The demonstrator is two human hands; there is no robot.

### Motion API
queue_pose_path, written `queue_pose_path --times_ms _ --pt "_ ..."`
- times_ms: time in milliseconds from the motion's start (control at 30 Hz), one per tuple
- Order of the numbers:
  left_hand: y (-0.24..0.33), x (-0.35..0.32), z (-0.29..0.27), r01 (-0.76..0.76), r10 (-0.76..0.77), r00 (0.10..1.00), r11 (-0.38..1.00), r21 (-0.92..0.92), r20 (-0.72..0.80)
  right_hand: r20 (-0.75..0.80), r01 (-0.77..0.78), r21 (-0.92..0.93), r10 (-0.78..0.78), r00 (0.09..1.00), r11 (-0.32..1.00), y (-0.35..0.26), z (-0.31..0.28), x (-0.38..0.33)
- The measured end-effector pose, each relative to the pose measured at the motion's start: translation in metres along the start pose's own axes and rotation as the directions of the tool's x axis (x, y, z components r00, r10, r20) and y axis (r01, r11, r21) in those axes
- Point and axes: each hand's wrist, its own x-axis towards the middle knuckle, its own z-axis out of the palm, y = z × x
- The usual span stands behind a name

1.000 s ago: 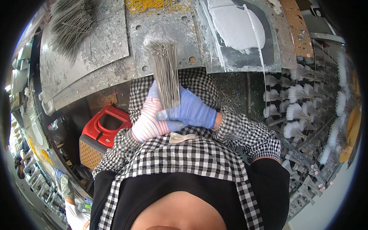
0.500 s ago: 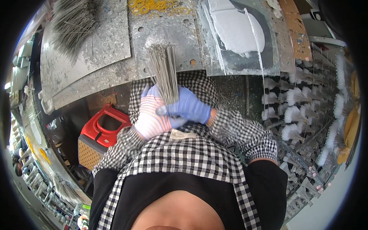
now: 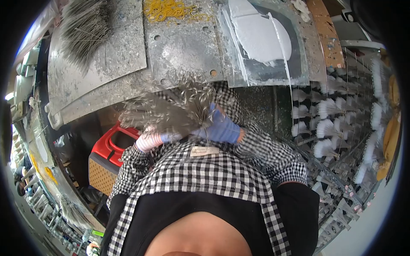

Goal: Bundling brush bristles and dipping them into adhesive in a workshop.

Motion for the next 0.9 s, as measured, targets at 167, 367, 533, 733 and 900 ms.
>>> queue_pose_path --times_ms 167,367,533,733,900 --pt "-0.001 0.022 -0.01 0.06 -0.05 0.993 0.994 -0.092 0.105 0.298 -0.511 0.449 0.417 0.859 0.733 0.024 -0.003 0.009" --pt "0.095 0.064 0.025 -0.238 0.395 0.89 0.828 -0.507 0.227 0.309 0.032 -0.099 0.0 0.951 0.995 0.001 -0.014 0.044" --pt "0.164 0.061 0.038 -0.689 0.674 0.722 0.722 0.065 0.157 0.214 0.375 -0.339 -0.317 0.924 0.863 -0.056 -0.075 0.095" --pt "0.112 0.131 0.011 -0.651 0.677 0.736 0.721 0.238 -0.035 0.176 0.183 -0.983 -0.375 0.91 -0.017 -0.071 -0.181 0.121" --pt "0.111 0.15 0.012 -0.537 0.555 0.825 0.828 0.159 -0.108 0.384 0.647 -0.753 -0.877 0.289 -0.117 -0.202 -0.138 0.156"
